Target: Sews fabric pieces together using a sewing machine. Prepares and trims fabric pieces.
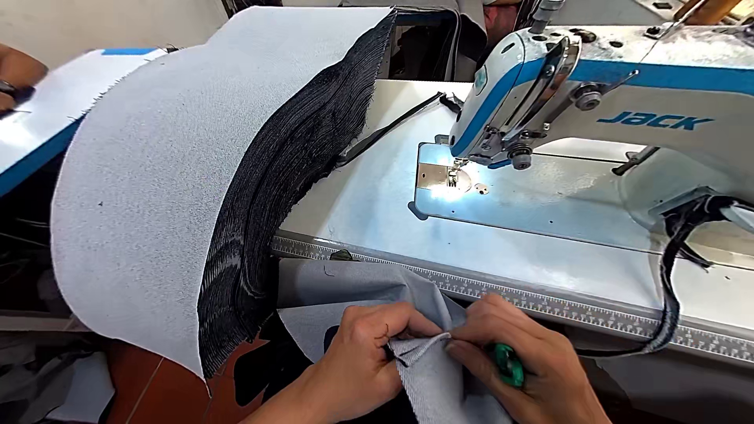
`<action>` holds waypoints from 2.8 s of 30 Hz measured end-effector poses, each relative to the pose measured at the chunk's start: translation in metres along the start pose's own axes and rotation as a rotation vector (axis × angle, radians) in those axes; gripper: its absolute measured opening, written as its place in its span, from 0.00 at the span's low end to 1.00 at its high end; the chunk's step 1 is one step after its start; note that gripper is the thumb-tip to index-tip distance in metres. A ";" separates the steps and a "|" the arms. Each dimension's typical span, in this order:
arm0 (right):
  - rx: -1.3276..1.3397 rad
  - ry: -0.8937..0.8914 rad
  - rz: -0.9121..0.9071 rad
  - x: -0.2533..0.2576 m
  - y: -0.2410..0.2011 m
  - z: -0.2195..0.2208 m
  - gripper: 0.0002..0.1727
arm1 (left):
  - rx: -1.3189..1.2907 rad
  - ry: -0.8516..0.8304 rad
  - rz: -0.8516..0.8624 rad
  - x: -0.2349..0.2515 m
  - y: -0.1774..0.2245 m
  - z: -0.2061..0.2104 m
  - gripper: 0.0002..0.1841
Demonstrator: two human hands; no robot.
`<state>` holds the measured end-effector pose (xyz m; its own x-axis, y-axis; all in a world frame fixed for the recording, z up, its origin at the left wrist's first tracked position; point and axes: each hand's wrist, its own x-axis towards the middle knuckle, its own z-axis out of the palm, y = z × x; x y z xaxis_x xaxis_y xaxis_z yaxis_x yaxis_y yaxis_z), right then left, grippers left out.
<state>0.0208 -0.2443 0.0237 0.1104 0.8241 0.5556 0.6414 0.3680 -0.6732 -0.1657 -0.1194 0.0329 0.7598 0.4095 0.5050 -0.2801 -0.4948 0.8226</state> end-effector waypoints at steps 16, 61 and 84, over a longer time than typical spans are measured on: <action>-0.086 -0.063 -0.029 0.007 0.000 -0.002 0.09 | -0.068 -0.019 -0.040 -0.004 -0.001 -0.010 0.08; -0.190 0.023 -0.195 0.010 -0.003 -0.004 0.06 | -0.402 -0.098 -0.165 -0.013 -0.010 -0.004 0.10; 0.091 0.116 0.172 0.000 0.005 -0.013 0.07 | 0.210 -0.327 -0.260 0.020 0.018 -0.059 0.11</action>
<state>0.0334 -0.2479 0.0272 0.3026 0.8248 0.4776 0.5351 0.2676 -0.8013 -0.1902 -0.0751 0.0725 0.9434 0.2941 0.1529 0.0429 -0.5657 0.8235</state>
